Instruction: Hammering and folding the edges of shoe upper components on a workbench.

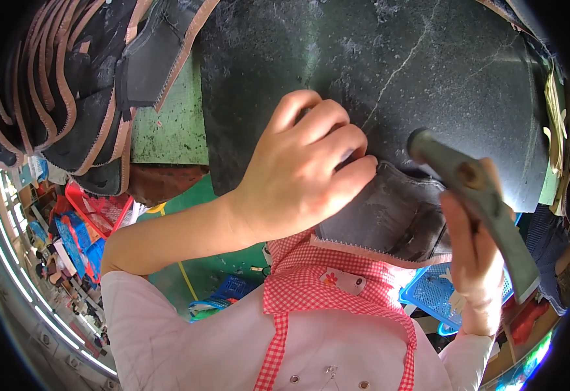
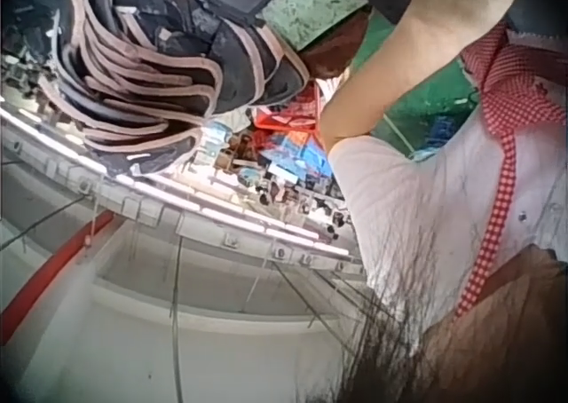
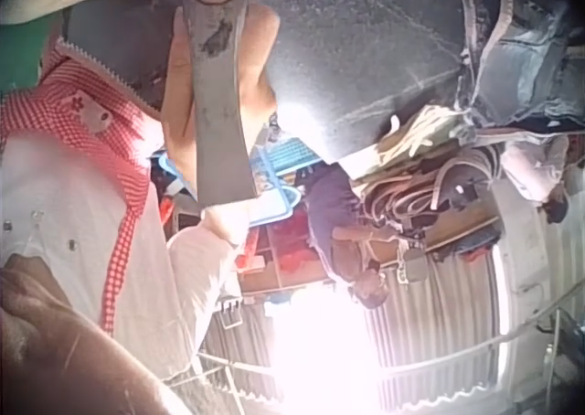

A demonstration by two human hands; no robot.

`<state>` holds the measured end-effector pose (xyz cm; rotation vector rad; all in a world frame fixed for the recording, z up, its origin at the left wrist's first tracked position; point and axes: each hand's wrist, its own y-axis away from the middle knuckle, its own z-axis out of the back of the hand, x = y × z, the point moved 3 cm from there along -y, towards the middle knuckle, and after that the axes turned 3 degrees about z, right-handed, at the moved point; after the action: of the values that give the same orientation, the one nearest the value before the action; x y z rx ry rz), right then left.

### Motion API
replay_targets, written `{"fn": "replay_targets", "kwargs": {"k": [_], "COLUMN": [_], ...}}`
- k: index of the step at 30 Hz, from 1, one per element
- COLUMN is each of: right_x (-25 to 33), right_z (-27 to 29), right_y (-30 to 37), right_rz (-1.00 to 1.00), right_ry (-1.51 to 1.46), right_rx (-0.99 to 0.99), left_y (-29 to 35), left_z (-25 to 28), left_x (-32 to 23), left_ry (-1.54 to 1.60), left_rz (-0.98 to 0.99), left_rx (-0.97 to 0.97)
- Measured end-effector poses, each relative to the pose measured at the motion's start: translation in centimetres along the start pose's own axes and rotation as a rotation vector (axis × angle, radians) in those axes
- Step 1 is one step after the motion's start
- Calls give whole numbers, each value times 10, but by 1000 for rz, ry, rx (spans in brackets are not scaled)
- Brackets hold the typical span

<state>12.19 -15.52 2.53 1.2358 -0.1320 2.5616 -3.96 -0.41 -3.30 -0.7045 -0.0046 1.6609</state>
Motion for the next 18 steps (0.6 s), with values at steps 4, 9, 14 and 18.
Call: {"fn": "replay_targets", "kwargs": {"k": [4, 9, 14, 18], "right_x": [1, 3, 9, 14], "right_z": [-12, -14, -16, -5], "right_y": [-6, -6, -11, -20], "right_rz": [66, -30, 69, 39], "right_ry": [192, 159, 240, 57], "right_rx": [278, 142, 345, 164], "left_y": [1, -4, 1, 8], "left_z": [0, 3, 12, 2], "left_x": [-15, -16, 10, 7], "left_ry": [-69, -134, 56, 86], "left_rz": [-31, -100, 145, 154], "left_rx": [63, 78, 21, 47]}}
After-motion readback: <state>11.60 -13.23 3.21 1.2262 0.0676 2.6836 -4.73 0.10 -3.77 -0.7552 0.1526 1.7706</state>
